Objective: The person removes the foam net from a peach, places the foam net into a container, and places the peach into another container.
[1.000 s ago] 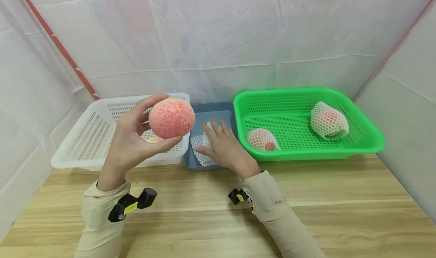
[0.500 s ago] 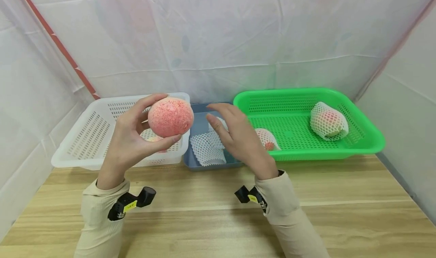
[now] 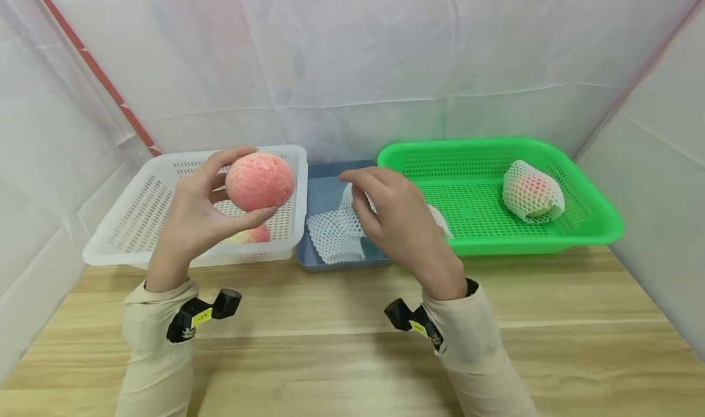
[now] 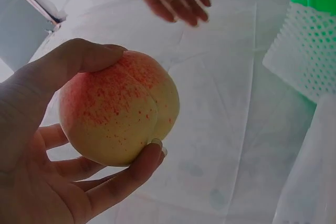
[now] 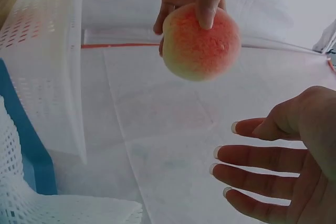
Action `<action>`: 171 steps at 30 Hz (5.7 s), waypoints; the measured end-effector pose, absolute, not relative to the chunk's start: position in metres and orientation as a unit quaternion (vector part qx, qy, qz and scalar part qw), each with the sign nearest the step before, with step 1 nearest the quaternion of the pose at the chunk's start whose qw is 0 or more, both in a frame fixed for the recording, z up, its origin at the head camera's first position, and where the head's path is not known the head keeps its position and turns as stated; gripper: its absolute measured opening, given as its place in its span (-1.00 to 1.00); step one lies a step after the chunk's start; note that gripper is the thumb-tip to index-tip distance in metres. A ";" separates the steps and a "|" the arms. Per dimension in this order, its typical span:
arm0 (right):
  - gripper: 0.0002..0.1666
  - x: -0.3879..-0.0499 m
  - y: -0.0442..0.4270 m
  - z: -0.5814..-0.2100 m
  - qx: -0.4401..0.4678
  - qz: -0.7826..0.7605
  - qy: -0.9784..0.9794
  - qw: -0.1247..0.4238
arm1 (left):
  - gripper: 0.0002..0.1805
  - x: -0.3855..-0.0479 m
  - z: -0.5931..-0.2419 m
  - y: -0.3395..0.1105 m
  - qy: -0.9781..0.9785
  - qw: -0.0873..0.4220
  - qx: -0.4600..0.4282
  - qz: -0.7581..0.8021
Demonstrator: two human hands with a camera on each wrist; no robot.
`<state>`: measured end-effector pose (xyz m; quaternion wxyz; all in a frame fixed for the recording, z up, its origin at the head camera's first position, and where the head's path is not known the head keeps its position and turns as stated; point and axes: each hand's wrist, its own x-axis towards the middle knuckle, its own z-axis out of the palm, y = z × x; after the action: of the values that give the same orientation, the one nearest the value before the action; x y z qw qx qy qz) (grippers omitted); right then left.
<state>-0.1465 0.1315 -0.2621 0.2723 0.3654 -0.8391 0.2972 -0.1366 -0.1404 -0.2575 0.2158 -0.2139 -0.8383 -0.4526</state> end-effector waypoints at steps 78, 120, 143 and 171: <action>-0.74 -0.168 0.132 -0.283 0.371 0.249 -0.892 0.071 | -0.27 -0.231 -0.270 -0.239 -0.924 -0.366 -0.051 -0.097; -0.59 -0.164 0.163 -0.284 0.198 0.325 -0.925 -0.009 | -0.36 -0.241 -0.260 -0.248 -0.914 -0.393 -0.069 -0.078; -0.22 -0.178 0.198 -0.320 -0.010 0.294 -0.955 -0.025 | -0.69 -0.105 -0.245 -0.136 -0.918 0.092 -0.272 -0.275; -0.02 -0.200 0.199 -0.319 0.006 0.224 -0.964 -0.140 | -0.41 -0.129 -0.269 -0.085 -0.913 -0.163 -0.146 -0.343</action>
<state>-0.1997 0.1990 -0.3195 -0.1400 0.0060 -0.9645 0.2240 -0.1295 -0.0854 -0.2688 -0.1630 -0.1463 -0.9133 -0.3435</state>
